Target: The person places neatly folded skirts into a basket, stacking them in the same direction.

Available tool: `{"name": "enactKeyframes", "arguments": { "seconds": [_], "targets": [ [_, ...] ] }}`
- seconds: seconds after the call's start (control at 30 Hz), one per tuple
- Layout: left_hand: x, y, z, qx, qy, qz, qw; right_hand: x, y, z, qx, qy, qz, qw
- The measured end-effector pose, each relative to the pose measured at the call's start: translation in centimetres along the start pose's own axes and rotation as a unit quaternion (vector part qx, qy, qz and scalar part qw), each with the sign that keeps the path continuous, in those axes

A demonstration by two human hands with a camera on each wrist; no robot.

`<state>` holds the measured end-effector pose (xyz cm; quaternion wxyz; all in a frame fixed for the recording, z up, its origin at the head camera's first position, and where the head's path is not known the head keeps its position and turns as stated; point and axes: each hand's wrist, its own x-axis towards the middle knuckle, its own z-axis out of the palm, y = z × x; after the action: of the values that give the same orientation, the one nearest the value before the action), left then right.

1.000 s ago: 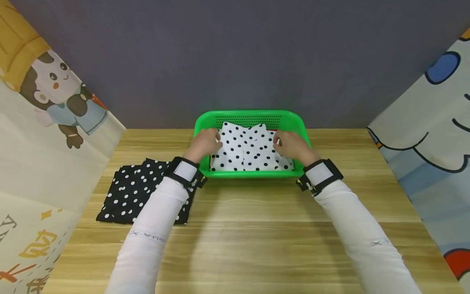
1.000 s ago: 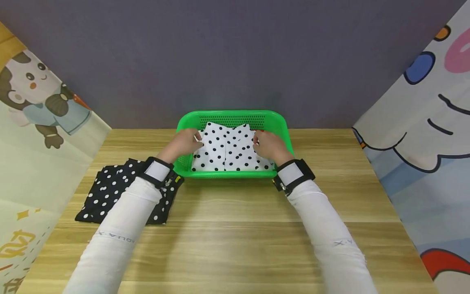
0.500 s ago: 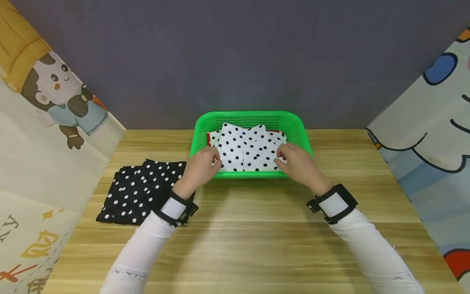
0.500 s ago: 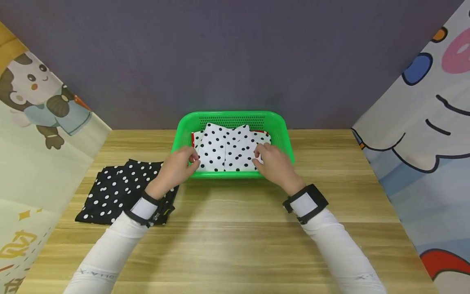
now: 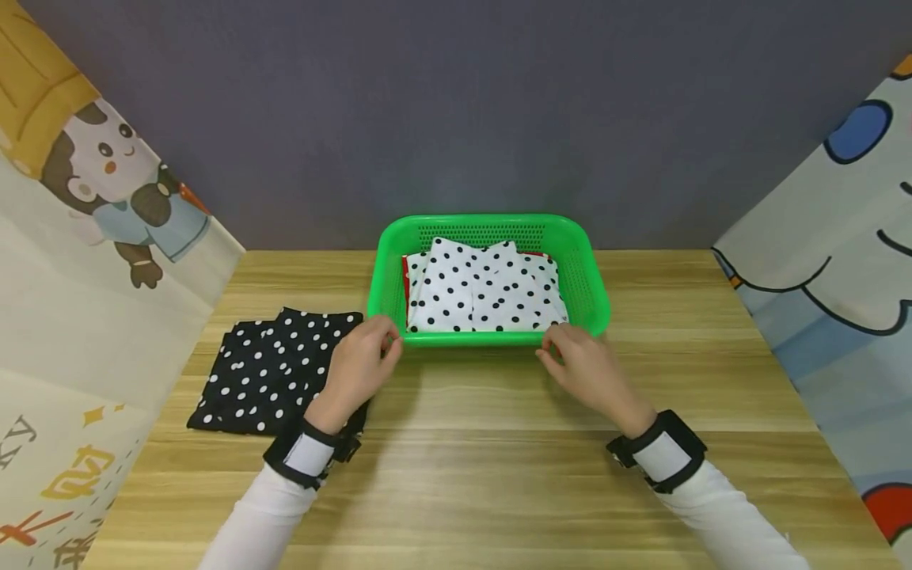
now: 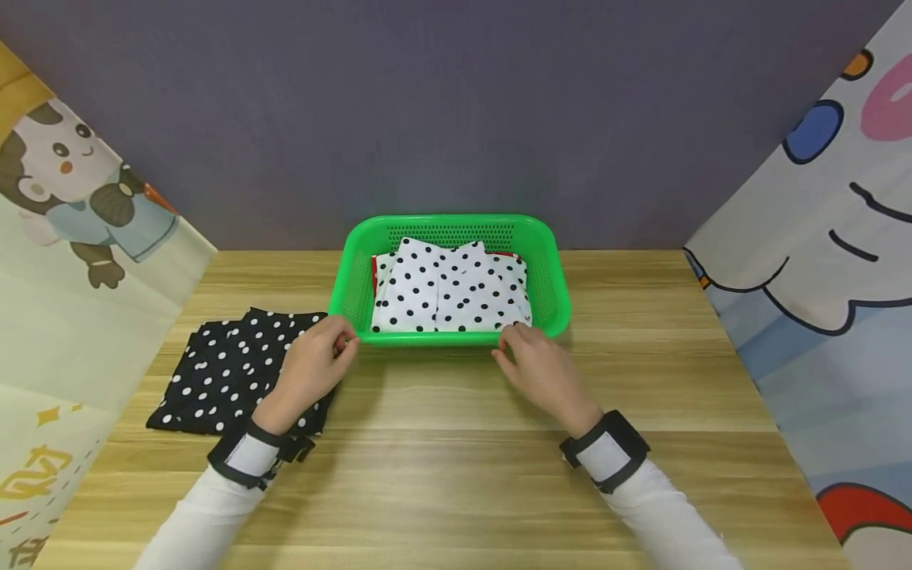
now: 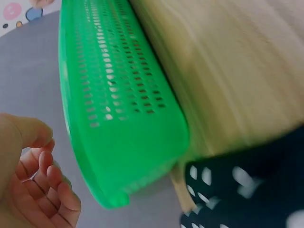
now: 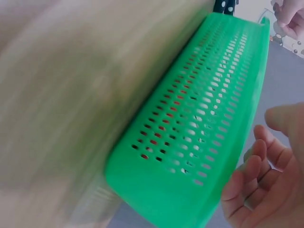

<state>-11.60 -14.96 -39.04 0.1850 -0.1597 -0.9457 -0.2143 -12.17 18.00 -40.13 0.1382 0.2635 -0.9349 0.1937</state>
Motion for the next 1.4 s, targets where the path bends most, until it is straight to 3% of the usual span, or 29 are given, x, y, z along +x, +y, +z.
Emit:
{"name": "enactKeyframes", "arguments": {
  "seconds": [0.43,0.8,0.9,1.03,1.27,1.4],
  "targets": [
    [-3.0,-5.8,-0.7,0.025,-0.007,-0.088,0.9958,-2.0,-0.9,1.9,0.01,0.005,-0.028,1.0],
    [-4.2,-10.3,-2.9,0.079,-0.004,-0.125,0.989,-2.0,-2.5,2.9,-0.003,-0.048,-0.053,0.997],
    [-4.5,-11.3,-3.4,0.098,-0.026,-0.14,0.9849,-1.9,-3.0,3.3,0.0,-0.063,-0.06,0.996],
    [-4.9,-12.5,-4.2,0.121,-0.081,-0.165,0.9755,-1.8,-3.6,4.0,0.005,-0.068,-0.074,0.995],
    [-5.9,-14.5,-4.1,0.129,-0.194,-0.209,0.9497,-2.1,-4.2,5.1,0.008,-0.058,-0.101,0.993],
    [-6.5,-14.9,-3.7,0.122,-0.208,-0.217,0.9458,-2.3,-4.3,5.4,0.014,-0.052,-0.107,0.993]
  ]
}}
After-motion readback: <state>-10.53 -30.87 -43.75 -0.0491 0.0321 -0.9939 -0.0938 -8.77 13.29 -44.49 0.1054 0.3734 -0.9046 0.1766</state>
